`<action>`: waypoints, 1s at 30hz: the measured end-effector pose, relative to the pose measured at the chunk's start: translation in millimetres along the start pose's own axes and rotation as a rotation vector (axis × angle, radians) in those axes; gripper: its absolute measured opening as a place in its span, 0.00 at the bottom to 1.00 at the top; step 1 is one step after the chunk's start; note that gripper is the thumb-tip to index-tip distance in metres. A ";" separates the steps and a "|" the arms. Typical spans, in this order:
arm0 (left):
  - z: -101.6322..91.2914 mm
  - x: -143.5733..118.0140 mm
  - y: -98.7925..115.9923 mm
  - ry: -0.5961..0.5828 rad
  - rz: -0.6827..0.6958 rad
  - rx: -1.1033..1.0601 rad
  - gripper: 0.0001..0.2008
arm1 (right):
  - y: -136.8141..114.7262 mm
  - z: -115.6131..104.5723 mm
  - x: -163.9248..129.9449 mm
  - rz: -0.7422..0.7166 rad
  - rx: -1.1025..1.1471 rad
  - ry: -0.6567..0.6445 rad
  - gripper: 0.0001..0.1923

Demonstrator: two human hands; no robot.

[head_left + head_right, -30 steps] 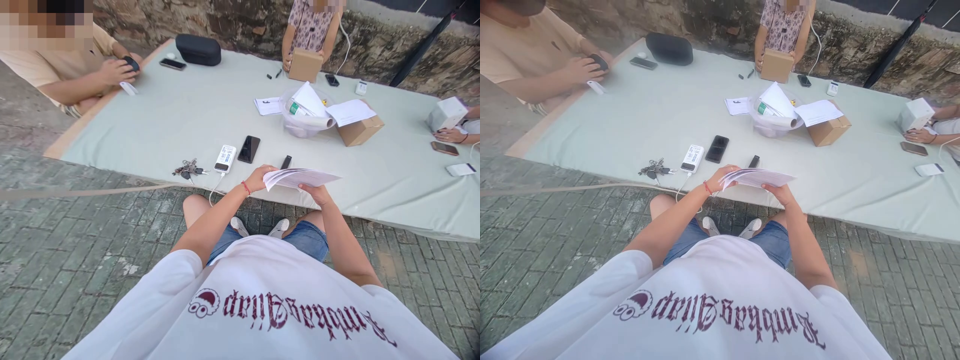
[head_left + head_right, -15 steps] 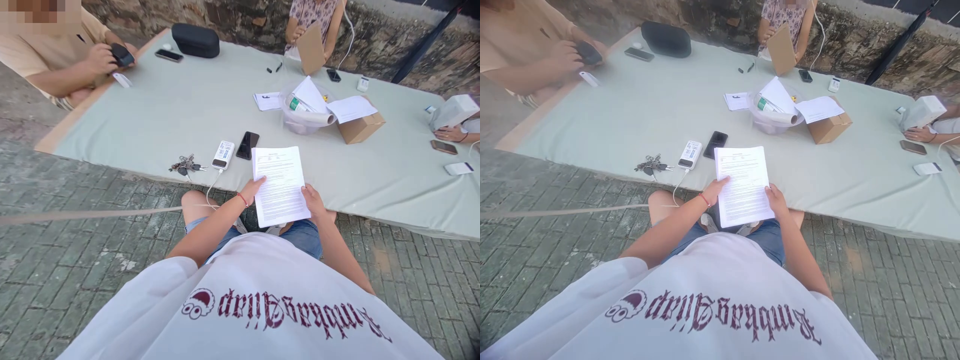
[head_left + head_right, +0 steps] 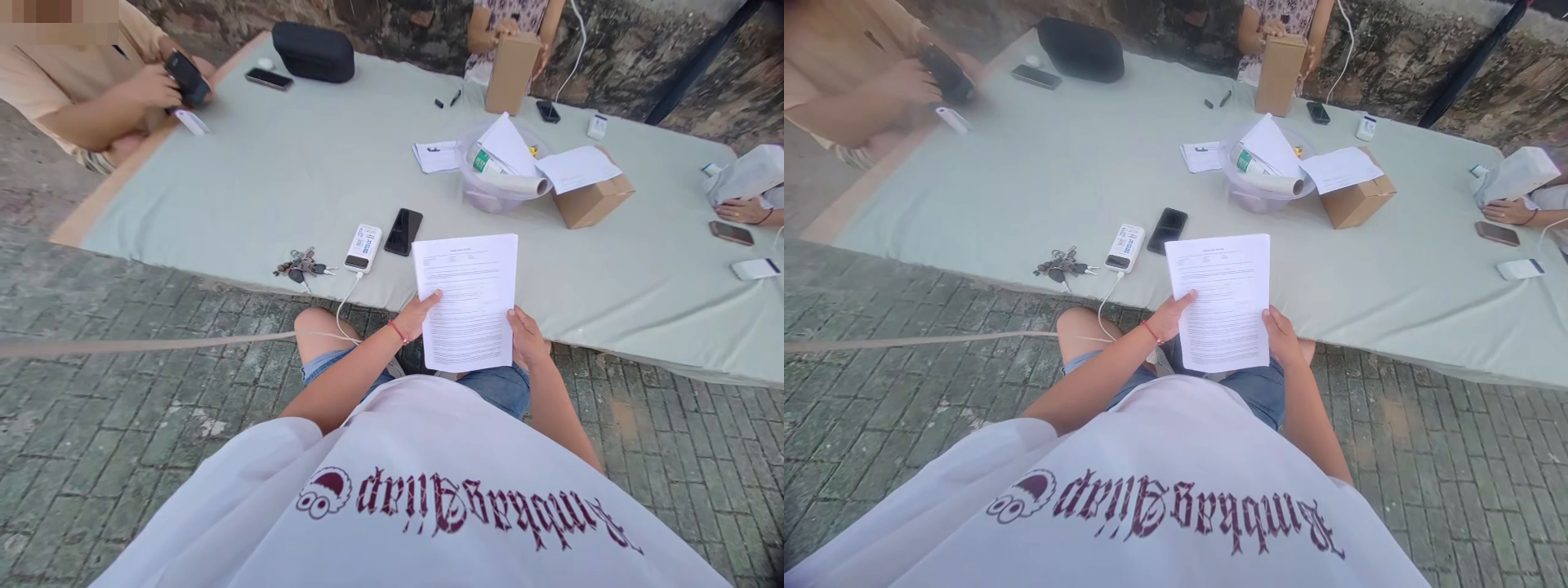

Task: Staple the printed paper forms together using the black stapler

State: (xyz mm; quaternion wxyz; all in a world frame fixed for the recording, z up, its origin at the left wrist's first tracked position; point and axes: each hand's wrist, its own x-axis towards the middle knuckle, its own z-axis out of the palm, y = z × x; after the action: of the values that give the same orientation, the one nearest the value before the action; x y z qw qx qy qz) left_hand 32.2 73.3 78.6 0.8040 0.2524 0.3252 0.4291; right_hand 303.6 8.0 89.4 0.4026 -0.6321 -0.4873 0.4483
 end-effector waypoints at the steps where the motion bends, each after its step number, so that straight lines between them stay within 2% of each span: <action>1: 2.6 0.2 2.6 -0.032 -0.009 0.022 0.33 | -6.0 -4.9 3.9 -0.020 -0.020 0.036 0.33; 3: 8.4 -0.2 6.8 -0.111 -0.046 0.068 0.32 | -24.4 -15.6 14.1 -0.126 -0.075 0.160 0.33; 5: 14.5 -1.2 9.0 -0.175 -0.097 0.108 0.31 | -50.5 -25.6 25.8 -0.323 -0.198 0.301 0.33; 6: 17.5 -1.7 9.1 -0.198 -0.124 0.120 0.31 | -65.4 -29.1 31.8 -0.429 -0.265 0.327 0.33; 8: 23.3 -2.2 8.2 -0.231 -0.165 0.129 0.31 | -95.5 -30.9 43.6 -0.606 -0.408 0.250 0.31; 11: 31.1 -2.0 6.1 -0.286 -0.179 0.112 0.32 | -132.0 -20.7 60.1 -0.723 -0.569 0.045 0.28; 15: 38.0 -2.5 6.5 -0.306 -0.177 0.118 0.34 | -157.5 -1.1 73.2 -0.669 -0.736 -0.199 0.28; 17: 39.7 -3.5 7.6 -0.303 -0.174 0.133 0.35 | -165.4 4.2 73.7 -0.619 -0.806 -0.277 0.28; 22: 42.5 -5.8 8.8 -0.277 -0.170 0.204 0.35 | -180.7 9.1 67.5 -0.562 -0.929 -0.288 0.28; 25: 44.6 -6.3 8.2 -0.277 -0.149 0.239 0.36 | -185.7 10.3 65.6 -0.558 -0.919 -0.352 0.26; 30: 46.9 -6.7 6.9 -0.327 -0.090 0.297 0.40 | -192.1 10.2 64.4 -0.558 -0.904 -0.389 0.24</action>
State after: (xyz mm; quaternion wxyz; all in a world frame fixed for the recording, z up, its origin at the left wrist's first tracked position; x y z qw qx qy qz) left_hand 60.4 65.1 116.3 0.8183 0.4197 0.2610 0.2936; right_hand 252.8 110.2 257.1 0.0976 -0.4945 -0.8448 0.1798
